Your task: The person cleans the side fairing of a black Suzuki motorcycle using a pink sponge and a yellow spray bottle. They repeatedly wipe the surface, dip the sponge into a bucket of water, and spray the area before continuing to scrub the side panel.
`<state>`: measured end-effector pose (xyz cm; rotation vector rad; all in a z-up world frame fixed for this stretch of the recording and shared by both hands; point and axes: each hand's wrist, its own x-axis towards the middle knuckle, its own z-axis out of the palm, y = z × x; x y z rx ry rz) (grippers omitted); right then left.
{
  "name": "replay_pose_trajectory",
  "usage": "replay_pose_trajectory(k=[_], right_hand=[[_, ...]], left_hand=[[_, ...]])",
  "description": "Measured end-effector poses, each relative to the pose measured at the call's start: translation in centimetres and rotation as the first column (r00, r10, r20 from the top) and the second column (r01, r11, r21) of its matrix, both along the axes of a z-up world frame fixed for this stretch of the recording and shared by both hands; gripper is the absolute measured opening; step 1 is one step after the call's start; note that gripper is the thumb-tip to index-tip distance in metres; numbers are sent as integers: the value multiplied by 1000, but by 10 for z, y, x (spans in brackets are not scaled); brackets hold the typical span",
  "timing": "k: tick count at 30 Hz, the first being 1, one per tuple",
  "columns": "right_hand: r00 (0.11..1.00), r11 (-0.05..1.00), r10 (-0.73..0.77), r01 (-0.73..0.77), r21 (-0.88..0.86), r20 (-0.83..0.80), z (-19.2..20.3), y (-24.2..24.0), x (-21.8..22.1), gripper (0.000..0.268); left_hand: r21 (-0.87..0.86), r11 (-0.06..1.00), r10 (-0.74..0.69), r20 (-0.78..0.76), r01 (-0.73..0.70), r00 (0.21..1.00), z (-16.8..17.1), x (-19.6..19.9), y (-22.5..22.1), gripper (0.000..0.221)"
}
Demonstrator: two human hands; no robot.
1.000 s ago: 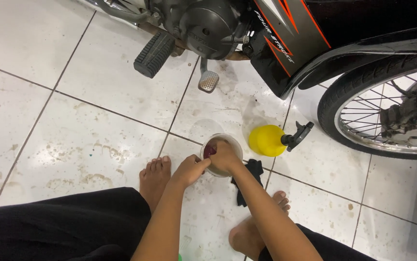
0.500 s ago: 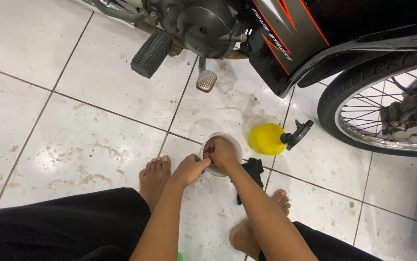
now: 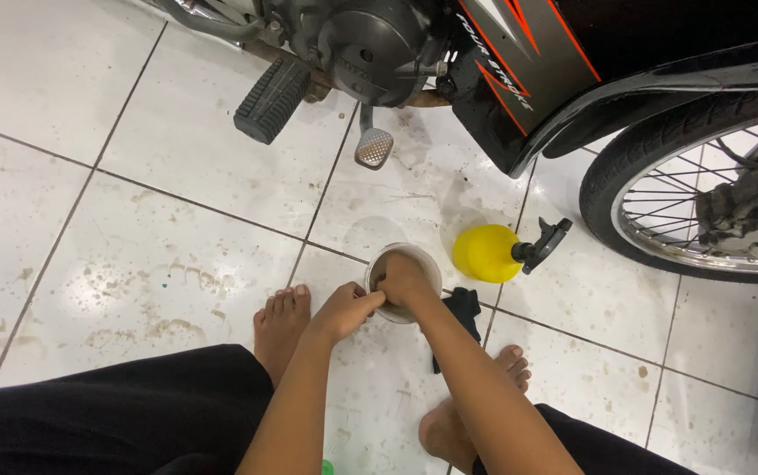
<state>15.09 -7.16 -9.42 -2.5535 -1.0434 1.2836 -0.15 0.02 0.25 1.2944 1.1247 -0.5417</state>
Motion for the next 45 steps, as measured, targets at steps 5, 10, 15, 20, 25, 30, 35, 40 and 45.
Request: replay_pose_trajectory(k=[5,10,15,20,25,30,35,40,45], right_hand=[[1000,999,3,-4,-47,-15,22,12,-5,39],[1000,997,7,-7,-72,6,21,15,-9,45],[997,997,-71,71,-14,-1,37,15,-12,39],[987,989,-150,149,-11,-59,17,4,-1,49],[993,997,-76,74,-23,-96,30,2,11,32],[993,996,-91,91,-2,-71,53,8,3,22],[994,992,-95,99,80,-60,43,5,-7,20],[987,986,-122,133,97,-108,57,4,-7,26],[992,998,-31,26,-49,-120,76,5,-1,50]], left_hand=[[1,1000,-5,3,4,1000,8,1,2,94],[-7,1000,-3,8,3,1000,3,1,1,95],[8,1000,-4,7,4,1000,7,0,2,96],[4,1000,-13,1,13,1000,1,0,1,95],[4,1000,-18,5,18,1000,4,-1,1,96],[8,1000,-19,8,19,1000,9,0,2,99],[-2,1000,-18,17,18,1000,-7,0,2,100],[-35,999,-2,9,2,1000,22,4,5,91],[-148,983,110,30,-104,993,32,7,5,86]])
